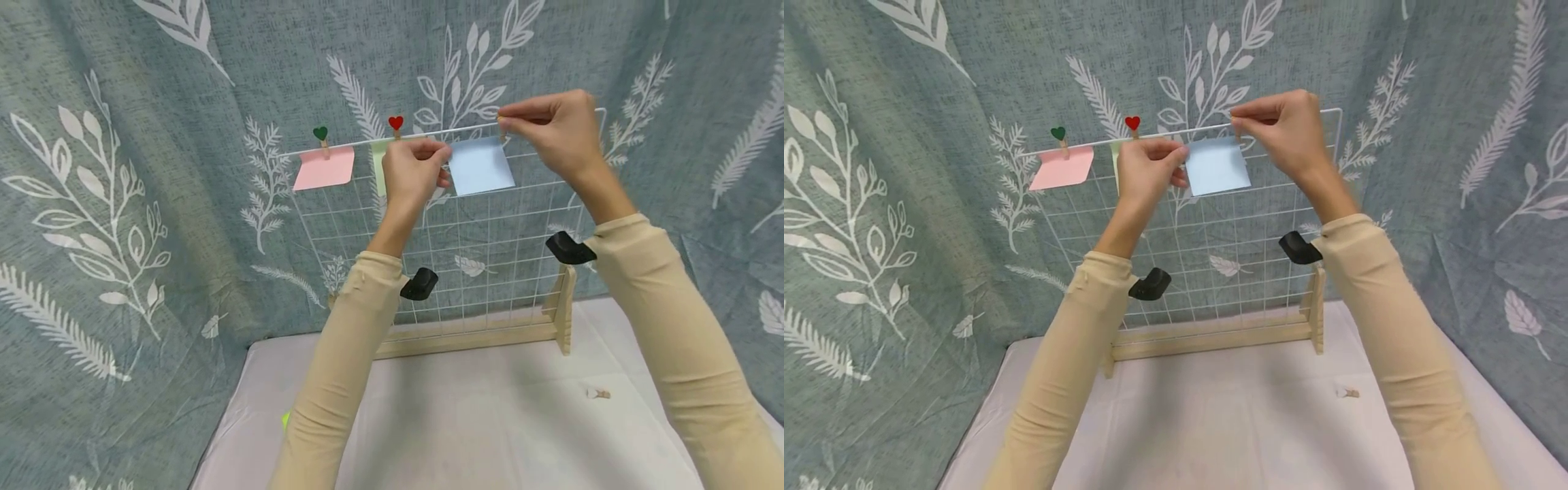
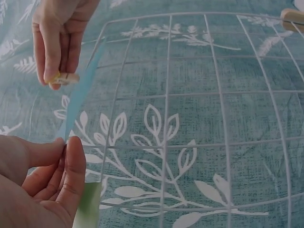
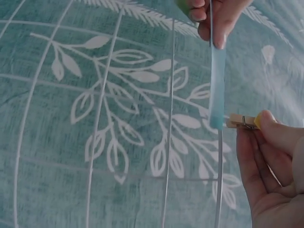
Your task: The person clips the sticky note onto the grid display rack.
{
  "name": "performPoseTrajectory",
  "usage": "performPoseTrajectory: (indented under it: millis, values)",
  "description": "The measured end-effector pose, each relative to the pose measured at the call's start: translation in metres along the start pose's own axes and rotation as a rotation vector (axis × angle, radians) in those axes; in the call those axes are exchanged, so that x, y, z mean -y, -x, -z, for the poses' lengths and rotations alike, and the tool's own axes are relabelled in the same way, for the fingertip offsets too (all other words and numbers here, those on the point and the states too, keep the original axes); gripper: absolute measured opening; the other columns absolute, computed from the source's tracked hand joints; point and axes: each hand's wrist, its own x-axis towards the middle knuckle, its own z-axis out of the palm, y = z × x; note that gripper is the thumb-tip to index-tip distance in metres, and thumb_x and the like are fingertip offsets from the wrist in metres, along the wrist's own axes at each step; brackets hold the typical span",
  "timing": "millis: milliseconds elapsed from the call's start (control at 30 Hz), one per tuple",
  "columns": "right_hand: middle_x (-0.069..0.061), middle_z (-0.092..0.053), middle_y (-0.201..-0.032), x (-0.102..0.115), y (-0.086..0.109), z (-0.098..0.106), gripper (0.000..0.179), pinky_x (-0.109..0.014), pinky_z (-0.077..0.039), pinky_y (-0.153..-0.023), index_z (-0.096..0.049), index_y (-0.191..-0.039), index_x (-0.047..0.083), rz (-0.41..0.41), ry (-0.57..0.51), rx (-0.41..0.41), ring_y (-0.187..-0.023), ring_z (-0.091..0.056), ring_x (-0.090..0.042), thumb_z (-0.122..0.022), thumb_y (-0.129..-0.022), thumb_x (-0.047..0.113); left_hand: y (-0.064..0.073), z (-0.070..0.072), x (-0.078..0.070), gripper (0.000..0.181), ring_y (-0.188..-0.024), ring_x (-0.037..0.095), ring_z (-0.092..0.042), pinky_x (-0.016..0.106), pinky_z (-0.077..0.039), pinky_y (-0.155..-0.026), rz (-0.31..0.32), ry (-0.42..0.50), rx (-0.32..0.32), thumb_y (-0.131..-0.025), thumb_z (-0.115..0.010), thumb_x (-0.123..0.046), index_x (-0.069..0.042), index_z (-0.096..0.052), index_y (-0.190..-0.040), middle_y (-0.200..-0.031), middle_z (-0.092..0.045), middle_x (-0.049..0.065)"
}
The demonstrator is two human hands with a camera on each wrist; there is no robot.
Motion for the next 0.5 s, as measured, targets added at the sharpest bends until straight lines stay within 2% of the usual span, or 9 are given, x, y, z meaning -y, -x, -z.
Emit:
performPoseTrajectory:
  millis: [200, 333, 500]
  values:
    - [-0.012, -0.074, -0.096, 0.003, -0.012, -0.011, 0.016, -0.011, -0.055, -0.072, -0.076, -0.096, -0.002, 0.025, -0.046, -0.006, -0.073, -0.066, 0.009, -0.079, -0.084, 0.008, -0.005, 0.002, -0.001, 0.016, -0.049, 0.012, -0.06, 0.033, -0.06, -0.056, 0.03, 0.02, 0.0, -0.09, -0.072, -0.011, 0.004, -0.074, -0.095, -0.083, -0.072, 0.015]
    - [-0.014, -0.073, -0.097, 0.005, -0.019, -0.016, 0.016, -0.013, -0.056, -0.073, -0.076, -0.096, -0.002, 0.022, -0.059, -0.013, -0.074, -0.067, 0.009, -0.079, -0.083, 0.008, -0.01, 0.001, 0.0, 0.018, -0.05, 0.012, -0.061, 0.028, -0.059, -0.053, 0.064, 0.058, -0.005, -0.09, -0.072, -0.012, 0.005, -0.074, -0.095, -0.081, -0.071, 0.016]
    - [-0.015, -0.072, -0.098, 0.006, -0.027, -0.021, 0.015, -0.012, -0.056, -0.073, -0.077, -0.096, 0.0, 0.024, -0.009, 0.003, -0.076, -0.067, 0.01, -0.078, -0.085, 0.01, -0.014, -0.001, 0.0, 0.018, -0.049, 0.011, -0.06, 0.027, -0.059, -0.052, 0.1, 0.08, -0.015, -0.09, -0.072, -0.012, 0.005, -0.075, -0.095, -0.077, -0.07, 0.013]
